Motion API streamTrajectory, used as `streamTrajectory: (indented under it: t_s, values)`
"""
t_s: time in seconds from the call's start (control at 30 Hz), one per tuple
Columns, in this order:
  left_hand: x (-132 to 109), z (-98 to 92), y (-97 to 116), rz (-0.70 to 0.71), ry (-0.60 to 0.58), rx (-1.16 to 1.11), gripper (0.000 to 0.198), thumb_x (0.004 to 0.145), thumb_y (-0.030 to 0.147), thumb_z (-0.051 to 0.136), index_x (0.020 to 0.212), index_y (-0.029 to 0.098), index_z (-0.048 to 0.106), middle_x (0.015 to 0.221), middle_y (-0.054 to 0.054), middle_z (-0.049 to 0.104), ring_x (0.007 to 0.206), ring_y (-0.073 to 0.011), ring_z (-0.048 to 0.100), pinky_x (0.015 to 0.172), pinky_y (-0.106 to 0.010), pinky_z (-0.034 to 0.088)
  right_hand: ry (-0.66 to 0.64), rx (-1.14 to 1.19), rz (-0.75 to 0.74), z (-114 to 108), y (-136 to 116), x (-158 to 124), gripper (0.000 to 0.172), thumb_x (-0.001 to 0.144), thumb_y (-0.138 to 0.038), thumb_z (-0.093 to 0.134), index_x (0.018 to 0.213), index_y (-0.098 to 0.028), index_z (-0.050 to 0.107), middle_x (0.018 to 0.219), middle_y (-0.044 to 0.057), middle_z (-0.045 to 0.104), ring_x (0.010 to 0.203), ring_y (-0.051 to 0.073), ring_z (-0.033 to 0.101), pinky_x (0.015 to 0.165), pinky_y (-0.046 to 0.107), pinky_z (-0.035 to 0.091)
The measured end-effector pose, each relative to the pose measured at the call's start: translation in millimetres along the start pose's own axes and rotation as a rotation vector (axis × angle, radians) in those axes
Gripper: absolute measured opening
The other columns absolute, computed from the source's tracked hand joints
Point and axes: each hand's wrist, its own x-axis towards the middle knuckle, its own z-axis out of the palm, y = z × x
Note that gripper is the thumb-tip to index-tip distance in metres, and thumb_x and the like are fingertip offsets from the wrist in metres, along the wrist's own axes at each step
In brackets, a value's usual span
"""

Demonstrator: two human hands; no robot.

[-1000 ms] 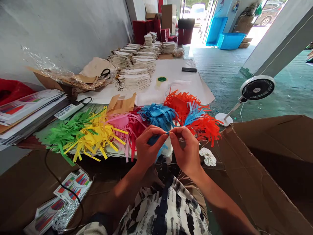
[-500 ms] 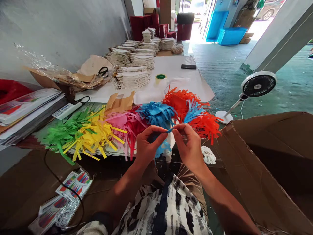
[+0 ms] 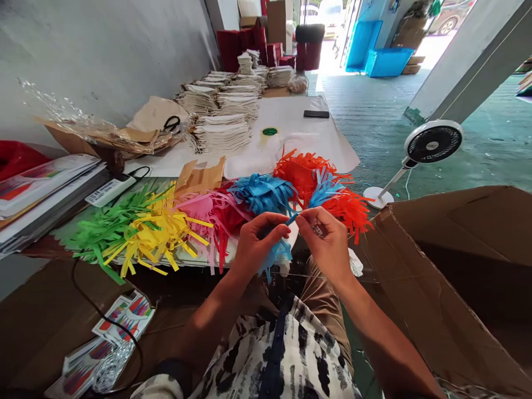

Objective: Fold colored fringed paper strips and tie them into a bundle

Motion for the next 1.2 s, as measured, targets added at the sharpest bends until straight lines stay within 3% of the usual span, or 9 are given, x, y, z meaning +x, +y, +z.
streamTrajectory:
  t_s: [0.17, 0.37, 0.57, 0.7, 0.83, 0.93, 1.0, 1.13, 1.2]
  values:
    - [3, 0.1, 3, -0.022, -0.114, 0.077, 0.038, 0.093, 0.055, 0.074, 0.089, 0.018, 0.073, 0.072, 0.0, 0.069, 0.067, -0.0127, 0.062, 0.068, -0.027, 0.051, -0.071, -0.117, -0.031, -4, -3, 0, 0.018, 0.097, -0.038, 0.068, 0.088, -0.023, 0.07, 0.083, 0.0, 0.069, 0.074, 0.015, 0.06, 0.071, 0.03, 0.048]
    - [-3, 1.3, 1, -0.081, -0.194, 0.079, 0.041, 0.097, 0.057, 0.067, 0.087, 0.017, 0.071, 0.074, -0.002, 0.069, 0.069, -0.0126, 0.06, 0.067, -0.025, 0.047, 0.117, 0.026, -0.021, -9, 2, 2, 0.022, 0.095, -0.043, 0.071, 0.085, -0.023, 0.068, 0.079, 0.0, 0.064, 0.073, 0.016, 0.059, 0.067, 0.029, 0.049]
    - [-10, -3.9, -15, -0.176, -0.231, 0.066, 0.05, 0.097, 0.065, 0.061, 0.094, 0.016, 0.067, 0.074, 0.0, 0.061, 0.066, -0.0111, 0.054, 0.064, -0.024, 0.045, -0.221, 0.008, 0.005, -4, 12, -6, 0.037, 0.095, -0.052, 0.072, 0.076, -0.021, 0.072, 0.085, 0.004, 0.067, 0.078, 0.016, 0.062, 0.067, 0.029, 0.049]
    - [-15, -9.8, -28, -0.236, -0.378, 0.13, 0.053, 0.101, 0.067, 0.051, 0.084, 0.017, 0.059, 0.071, 0.002, 0.052, 0.061, -0.0092, 0.045, 0.057, -0.023, 0.036, -0.079, 0.011, 0.092, -14, 22, 11, 0.038, 0.095, -0.053, 0.072, 0.077, -0.02, 0.073, 0.072, 0.001, 0.066, 0.057, 0.01, 0.053, 0.048, 0.024, 0.037]
    - [-20, -19.1, -38, -0.301, -0.371, 0.21, 0.048, 0.101, 0.062, 0.051, 0.084, 0.018, 0.059, 0.067, 0.003, 0.05, 0.059, -0.0098, 0.044, 0.056, -0.023, 0.035, 0.106, 0.208, 0.239, -39, 33, 73, 0.034, 0.094, -0.051, 0.073, 0.097, -0.018, 0.072, 0.087, 0.005, 0.076, 0.046, 0.007, 0.054, 0.044, 0.022, 0.038]
    - [-23, -30.6, -39, -0.274, -0.361, 0.314, 0.042, 0.101, 0.055, 0.055, 0.09, 0.017, 0.068, 0.072, 0.002, 0.058, 0.064, -0.0107, 0.048, 0.06, -0.023, 0.036, 0.419, 0.1, -0.047, -52, 38, 121, 0.033, 0.099, -0.046, 0.064, 0.107, -0.014, 0.068, 0.108, 0.015, 0.078, 0.063, 0.011, 0.071, 0.061, 0.026, 0.053]
    - [-23, -40.9, -35, -0.214, -0.33, 0.387, 0.037, 0.101, 0.051, 0.058, 0.093, 0.017, 0.072, 0.076, 0.001, 0.063, 0.068, -0.0114, 0.051, 0.063, -0.024, 0.038, 0.454, -0.146, -0.299, -53, 41, 137, 0.037, 0.106, -0.044, 0.051, 0.115, -0.012, 0.068, 0.12, 0.019, 0.076, 0.079, 0.016, 0.077, 0.073, 0.032, 0.059]
    - [-13, -72.9, -26, -0.024, -0.107, 0.576, 0.026, 0.102, 0.04, 0.062, 0.092, 0.02, 0.074, 0.087, -0.001, 0.074, 0.08, -0.0158, 0.064, 0.073, -0.028, 0.046, 0.103, -0.664, -0.577, -39, 56, 127, 0.034, 0.109, -0.033, 0.05, 0.127, -0.016, 0.073, 0.131, 0.016, 0.076, 0.121, 0.022, 0.073, 0.105, 0.037, 0.053]
    - [-4, -96.6, -22, 0.117, 0.071, 0.753, 0.02, 0.102, 0.035, 0.064, 0.091, 0.021, 0.074, 0.092, -0.003, 0.077, 0.088, -0.0194, 0.067, 0.082, -0.032, 0.05, -0.098, -0.807, -0.596, -30, 70, 116, 0.032, 0.107, -0.029, 0.053, 0.128, -0.02, 0.074, 0.132, 0.012, 0.076, 0.126, 0.023, 0.07, 0.106, 0.036, 0.051]
